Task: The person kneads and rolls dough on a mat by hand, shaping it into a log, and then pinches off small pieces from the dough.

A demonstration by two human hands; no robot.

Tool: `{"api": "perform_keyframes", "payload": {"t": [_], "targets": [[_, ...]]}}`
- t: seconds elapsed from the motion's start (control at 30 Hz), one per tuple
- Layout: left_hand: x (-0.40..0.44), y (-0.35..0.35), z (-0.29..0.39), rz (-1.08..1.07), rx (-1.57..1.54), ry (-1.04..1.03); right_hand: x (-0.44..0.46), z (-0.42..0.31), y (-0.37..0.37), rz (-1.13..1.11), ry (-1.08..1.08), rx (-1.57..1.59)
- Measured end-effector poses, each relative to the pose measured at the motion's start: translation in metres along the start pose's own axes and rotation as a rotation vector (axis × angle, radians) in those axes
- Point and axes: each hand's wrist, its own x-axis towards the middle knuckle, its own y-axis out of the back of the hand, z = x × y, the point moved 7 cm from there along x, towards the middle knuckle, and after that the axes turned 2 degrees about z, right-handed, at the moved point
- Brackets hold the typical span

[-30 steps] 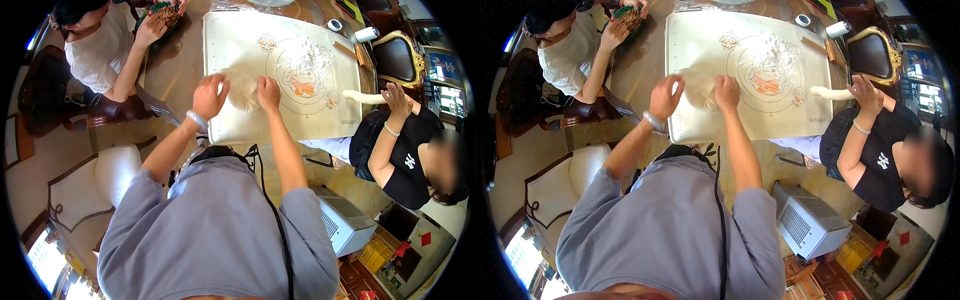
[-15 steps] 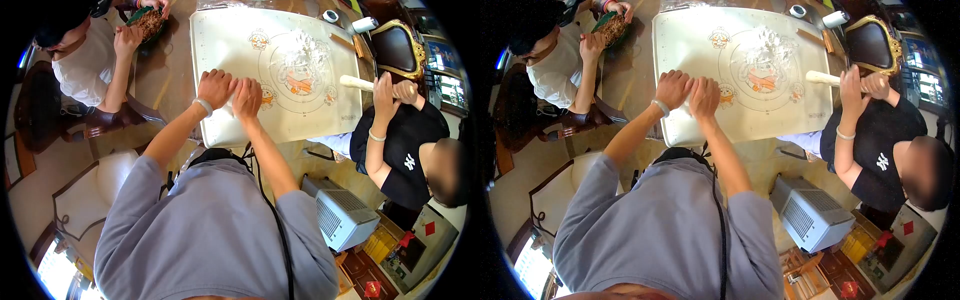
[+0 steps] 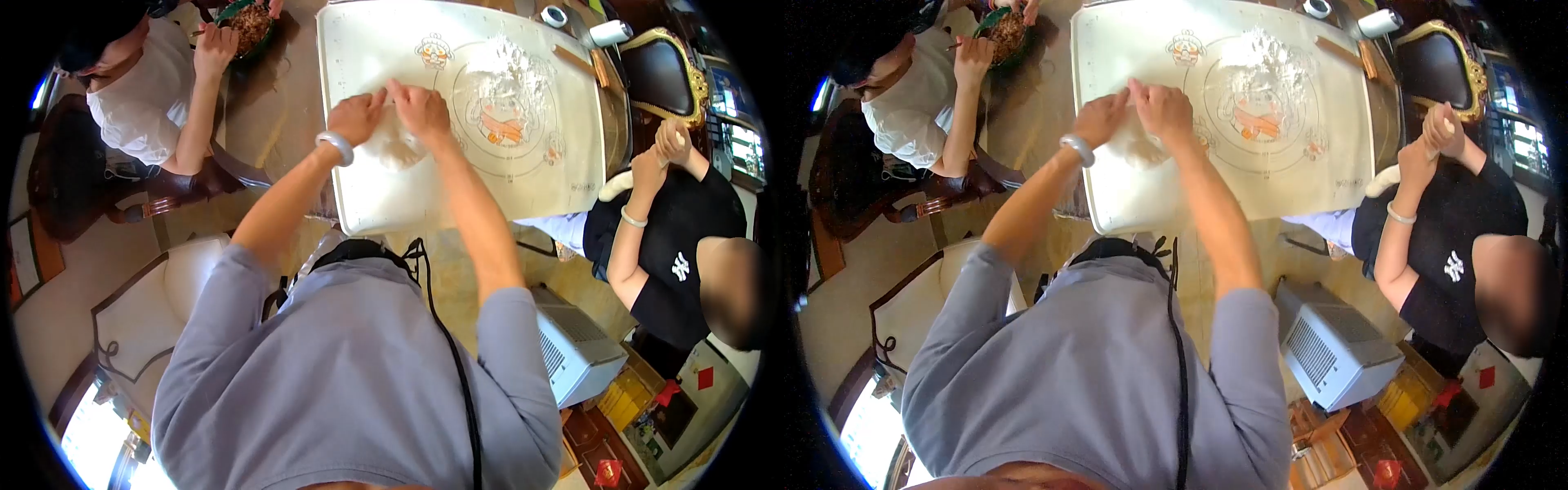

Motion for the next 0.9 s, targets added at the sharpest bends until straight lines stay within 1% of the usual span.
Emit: {"api": "perform_keyframes", "payload": {"t": [0.03,0.07,0.1,0.13,0.17,0.2,0.23,0.27,0.37,0.47,0.5,0.53,0.67,0.73,0.87,0.9], "targets": [[-0.013,0.019,0.012,-0.059,-0.031,-0.036,-0.007,-0.004,0.007,-0.069,0.000,0.094],[-0.023,0.030,0.018,-0.109,-0.061,-0.071,-0.017,-0.005,0.011,-0.012,0.013,0.079],[-0.031,0.025,0.017,-0.104,-0.001,-0.137,-0.029,-0.010,0.011,0.045,0.032,0.064],[-0.041,0.023,0.021,0.006,0.048,-0.213,-0.041,-0.017,0.010,0.103,0.056,0.049],[-0.053,0.019,0.022,0.119,0.099,-0.287,-0.057,-0.026,0.008,0.235,0.158,0.037],[-0.066,0.016,0.024,0.234,0.152,-0.358,-0.070,-0.030,0.002,0.331,0.273,-0.089],[-0.075,0.016,0.024,0.319,0.068,-0.410,-0.084,-0.027,-0.004,0.380,0.325,-0.122],[-0.082,0.017,0.025,0.373,0.062,-0.441,-0.093,-0.026,-0.010,0.427,0.374,-0.151],[-0.079,0.008,0.023,0.402,0.097,-0.447,-0.102,-0.022,-0.015,0.592,0.524,-0.196],[-0.059,0.000,0.022,0.438,0.168,-0.407,-0.081,-0.007,-0.026,0.594,0.521,-0.121],[-0.052,-0.001,0.023,0.452,0.185,-0.397,-0.074,-0.007,-0.025,0.643,0.526,-0.152],[-0.045,-0.001,0.024,0.467,0.200,-0.388,-0.064,-0.002,-0.029,0.599,0.461,-0.165],[-0.007,-0.015,0.016,0.144,0.315,-0.148,-0.031,0.013,-0.036,0.381,0.210,-0.276],[0.004,-0.015,0.015,0.084,0.322,-0.107,-0.013,0.017,-0.038,0.280,0.089,-0.335],[0.014,-0.022,0.005,0.019,0.279,-0.040,-0.006,0.021,-0.036,0.292,0.042,-0.295],[0.020,-0.037,-0.011,-0.002,0.252,-0.042,-0.008,0.024,-0.031,0.245,-0.062,-0.148]]}}
